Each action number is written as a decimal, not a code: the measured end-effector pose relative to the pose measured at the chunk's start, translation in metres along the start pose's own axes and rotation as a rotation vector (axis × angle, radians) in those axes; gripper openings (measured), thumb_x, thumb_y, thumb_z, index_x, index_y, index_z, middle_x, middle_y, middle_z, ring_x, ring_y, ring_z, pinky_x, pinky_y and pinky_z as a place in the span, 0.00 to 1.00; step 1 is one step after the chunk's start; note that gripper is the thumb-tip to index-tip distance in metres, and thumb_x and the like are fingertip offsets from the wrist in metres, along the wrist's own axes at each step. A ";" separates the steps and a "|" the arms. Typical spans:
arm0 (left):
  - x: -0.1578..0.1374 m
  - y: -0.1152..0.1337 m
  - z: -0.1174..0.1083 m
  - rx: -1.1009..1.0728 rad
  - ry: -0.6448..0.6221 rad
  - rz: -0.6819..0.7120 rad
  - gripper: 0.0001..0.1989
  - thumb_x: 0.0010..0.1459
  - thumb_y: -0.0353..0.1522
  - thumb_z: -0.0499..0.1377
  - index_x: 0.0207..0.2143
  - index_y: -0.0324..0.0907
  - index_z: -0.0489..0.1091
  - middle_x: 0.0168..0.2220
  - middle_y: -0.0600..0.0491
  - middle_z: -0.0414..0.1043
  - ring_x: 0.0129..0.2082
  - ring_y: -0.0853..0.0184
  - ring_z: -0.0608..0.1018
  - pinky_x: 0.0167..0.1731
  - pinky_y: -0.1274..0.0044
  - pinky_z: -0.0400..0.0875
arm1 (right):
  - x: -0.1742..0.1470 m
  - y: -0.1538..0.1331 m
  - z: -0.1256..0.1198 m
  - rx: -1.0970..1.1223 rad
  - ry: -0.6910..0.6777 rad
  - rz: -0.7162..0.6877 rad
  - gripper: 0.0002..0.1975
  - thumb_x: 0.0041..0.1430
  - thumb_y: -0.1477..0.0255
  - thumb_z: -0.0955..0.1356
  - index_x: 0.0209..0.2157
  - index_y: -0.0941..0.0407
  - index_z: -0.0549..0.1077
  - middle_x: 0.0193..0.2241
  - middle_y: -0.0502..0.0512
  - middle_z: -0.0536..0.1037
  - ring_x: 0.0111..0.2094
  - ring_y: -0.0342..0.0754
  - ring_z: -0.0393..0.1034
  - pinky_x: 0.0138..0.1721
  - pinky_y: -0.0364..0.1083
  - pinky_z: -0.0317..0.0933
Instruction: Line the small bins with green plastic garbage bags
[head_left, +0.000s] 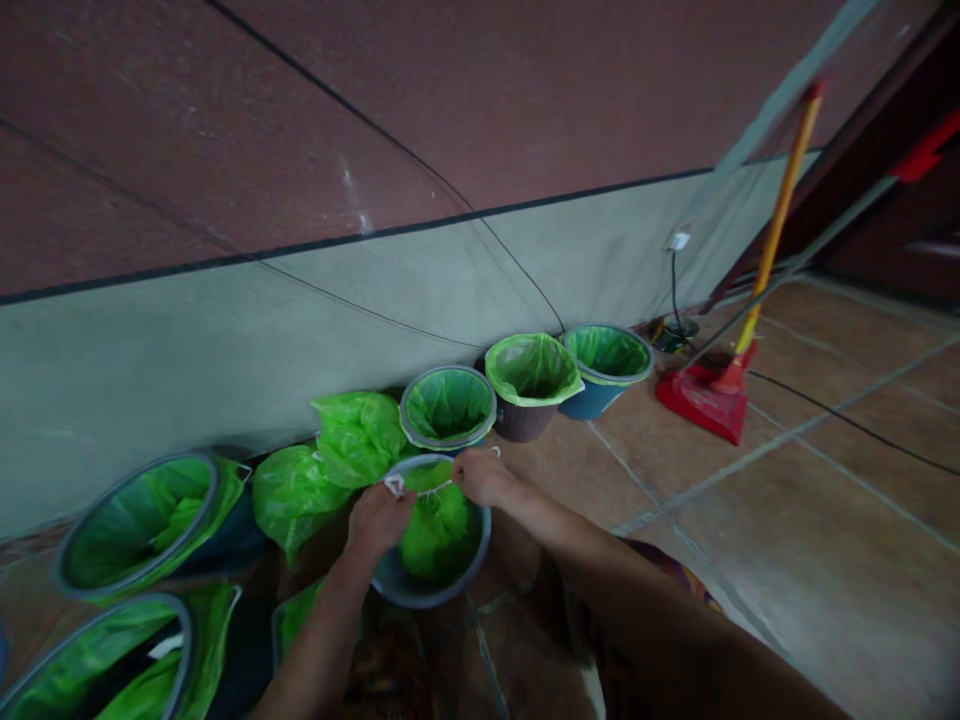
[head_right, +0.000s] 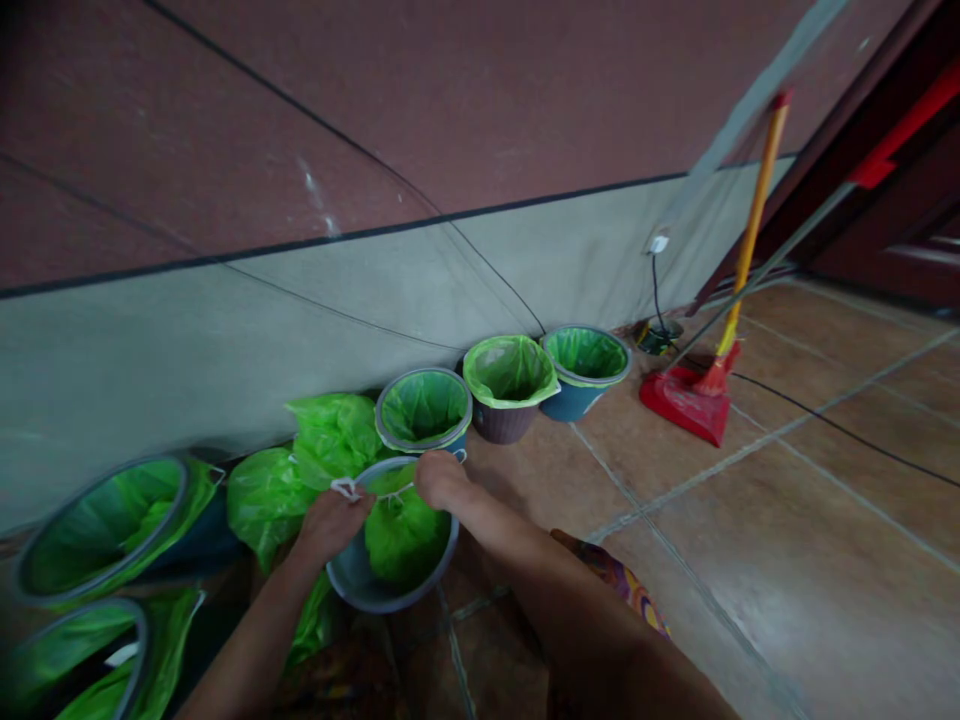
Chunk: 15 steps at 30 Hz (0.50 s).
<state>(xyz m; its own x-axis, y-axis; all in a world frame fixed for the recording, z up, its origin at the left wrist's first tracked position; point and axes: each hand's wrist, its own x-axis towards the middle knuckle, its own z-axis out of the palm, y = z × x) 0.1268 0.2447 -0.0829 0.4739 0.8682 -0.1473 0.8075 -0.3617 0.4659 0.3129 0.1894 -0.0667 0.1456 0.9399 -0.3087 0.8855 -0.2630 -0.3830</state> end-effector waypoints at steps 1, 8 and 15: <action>0.000 0.004 0.001 -0.089 -0.016 -0.024 0.14 0.53 0.35 0.54 0.15 0.45 0.66 0.15 0.55 0.67 0.21 0.66 0.74 0.24 0.77 0.63 | -0.001 0.000 -0.001 0.011 -0.003 -0.016 0.11 0.54 0.78 0.66 0.32 0.59 0.82 0.32 0.63 0.83 0.34 0.52 0.75 0.32 0.44 0.62; -0.003 0.030 0.012 -0.957 -0.151 -0.285 0.13 0.48 0.41 0.57 0.20 0.42 0.65 0.23 0.54 0.73 0.20 0.69 0.75 0.21 0.77 0.66 | -0.009 0.002 -0.014 0.231 -0.025 -0.130 0.10 0.55 0.75 0.67 0.31 0.57 0.82 0.27 0.53 0.81 0.29 0.45 0.72 0.28 0.41 0.56; 0.000 0.028 0.016 -0.878 -0.234 -0.011 0.11 0.42 0.34 0.63 0.30 0.40 0.71 0.24 0.58 0.71 0.25 0.71 0.73 0.27 0.78 0.67 | -0.005 0.003 -0.009 0.725 -0.086 -0.281 0.04 0.52 0.77 0.69 0.28 0.60 0.79 0.21 0.47 0.75 0.23 0.38 0.64 0.26 0.38 0.55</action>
<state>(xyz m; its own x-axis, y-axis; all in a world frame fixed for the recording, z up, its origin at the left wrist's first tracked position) 0.1551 0.2289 -0.0833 0.6046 0.7440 -0.2845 0.2997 0.1185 0.9467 0.3187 0.1854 -0.0584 -0.1019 0.9800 -0.1708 0.3710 -0.1219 -0.9206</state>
